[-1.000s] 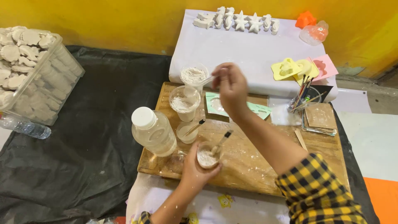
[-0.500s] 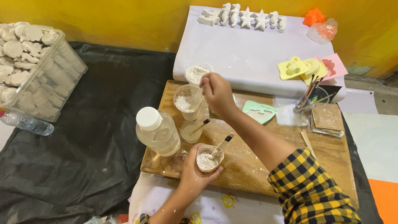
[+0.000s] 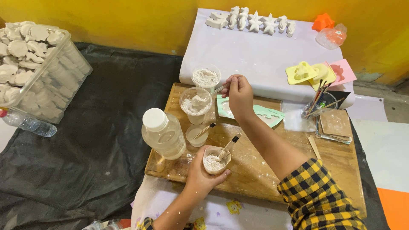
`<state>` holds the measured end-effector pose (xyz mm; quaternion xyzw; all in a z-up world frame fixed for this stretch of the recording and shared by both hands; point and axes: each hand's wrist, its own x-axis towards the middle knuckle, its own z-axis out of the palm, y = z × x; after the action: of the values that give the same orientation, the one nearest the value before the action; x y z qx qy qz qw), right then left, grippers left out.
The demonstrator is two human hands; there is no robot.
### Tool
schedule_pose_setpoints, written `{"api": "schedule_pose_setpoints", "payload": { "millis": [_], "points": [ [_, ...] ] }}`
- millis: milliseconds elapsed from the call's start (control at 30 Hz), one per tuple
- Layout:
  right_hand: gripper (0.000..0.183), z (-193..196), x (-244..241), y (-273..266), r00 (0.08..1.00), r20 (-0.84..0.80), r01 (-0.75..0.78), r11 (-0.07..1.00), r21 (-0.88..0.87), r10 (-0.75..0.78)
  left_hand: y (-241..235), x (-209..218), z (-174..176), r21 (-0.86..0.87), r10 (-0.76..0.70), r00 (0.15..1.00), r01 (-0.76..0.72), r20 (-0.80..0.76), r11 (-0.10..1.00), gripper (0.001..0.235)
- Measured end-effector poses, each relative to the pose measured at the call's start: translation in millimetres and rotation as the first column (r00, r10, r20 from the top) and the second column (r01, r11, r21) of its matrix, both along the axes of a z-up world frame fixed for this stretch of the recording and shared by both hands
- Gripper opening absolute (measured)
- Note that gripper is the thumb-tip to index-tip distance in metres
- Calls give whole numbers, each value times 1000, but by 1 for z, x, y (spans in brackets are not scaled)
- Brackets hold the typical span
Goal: Mixing casting material and filling silicone molds to create small objects.
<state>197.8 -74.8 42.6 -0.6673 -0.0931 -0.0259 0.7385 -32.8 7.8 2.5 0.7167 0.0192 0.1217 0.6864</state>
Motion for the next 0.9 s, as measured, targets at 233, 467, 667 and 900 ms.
{"api": "schedule_pose_setpoints", "payload": {
  "millis": [233, 467, 667, 900],
  "points": [
    [21, 1, 5, 4, 984, -174, 54, 993, 109, -35, 0, 2, 22, -204, -87, 995, 77, -41, 976, 52],
    [18, 35, -4, -20, 980, -199, 23, 967, 252, 29, 3, 17, 11, -178, -92, 995, 84, -36, 980, 58],
    [14, 74, -47, -55, 987, -161, 21, 973, 231, 17, -6, 39, 4, 55, 40, 967, -27, -253, 998, 87],
    [19, 85, -102, -97, 994, 58, -95, 995, 23, 93, -17, 34, 7, 20, 170, 980, -169, -106, 985, 84]
  ]
}}
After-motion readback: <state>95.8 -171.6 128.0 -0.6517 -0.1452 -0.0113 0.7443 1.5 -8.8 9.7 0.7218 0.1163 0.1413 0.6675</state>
